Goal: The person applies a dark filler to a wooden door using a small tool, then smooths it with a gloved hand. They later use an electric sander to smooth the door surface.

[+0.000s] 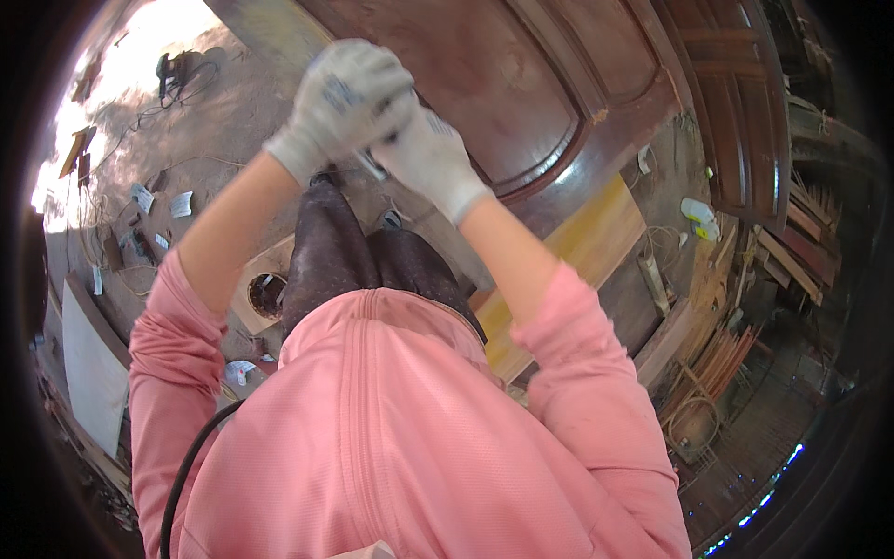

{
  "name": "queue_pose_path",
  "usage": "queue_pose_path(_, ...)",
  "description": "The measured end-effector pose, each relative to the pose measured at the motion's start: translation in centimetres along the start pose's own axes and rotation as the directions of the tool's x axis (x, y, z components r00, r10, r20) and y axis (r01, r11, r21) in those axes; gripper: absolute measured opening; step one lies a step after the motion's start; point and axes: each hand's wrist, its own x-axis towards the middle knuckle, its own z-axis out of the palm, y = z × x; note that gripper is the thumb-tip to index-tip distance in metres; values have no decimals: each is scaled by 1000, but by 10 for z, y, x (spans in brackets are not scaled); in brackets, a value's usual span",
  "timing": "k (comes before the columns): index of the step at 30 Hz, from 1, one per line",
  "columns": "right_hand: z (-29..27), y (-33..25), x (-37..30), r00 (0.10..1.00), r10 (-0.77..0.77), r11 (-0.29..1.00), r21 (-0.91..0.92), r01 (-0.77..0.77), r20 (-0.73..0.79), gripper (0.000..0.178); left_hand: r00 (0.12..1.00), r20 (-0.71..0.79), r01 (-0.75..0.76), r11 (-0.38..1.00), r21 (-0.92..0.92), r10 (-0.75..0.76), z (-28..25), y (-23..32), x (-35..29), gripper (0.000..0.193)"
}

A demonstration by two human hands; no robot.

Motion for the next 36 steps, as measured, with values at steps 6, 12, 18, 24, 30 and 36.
queue_pose_path(6,17,105,-223,994,64,997,-27,-67,-83,40,888,328,-214,921,-327,323,43,188,-36,21)
queue_pose_path(12,56,179,-384,928,347,928,195,-319,-133,48,787,182,-424,731,-535,589,71,300,-69,24)
queue_pose_path(18,40,144,-332,910,382,912,225,-344,-159,51,815,212,-340,742,-578,539,78,268,-56,26)
queue_pose_path(24,26,156,-368,937,342,938,85,-336,-74,47,836,182,-313,723,-616,517,84,303,-60,30)
queue_pose_path(30,23,150,-336,944,318,944,119,-307,-88,47,841,272,-239,771,-591,469,70,278,-51,30)
queue_pose_path(36,-1,147,-340,941,339,936,92,-339,9,46,852,307,-167,776,-608,424,70,294,-53,33)
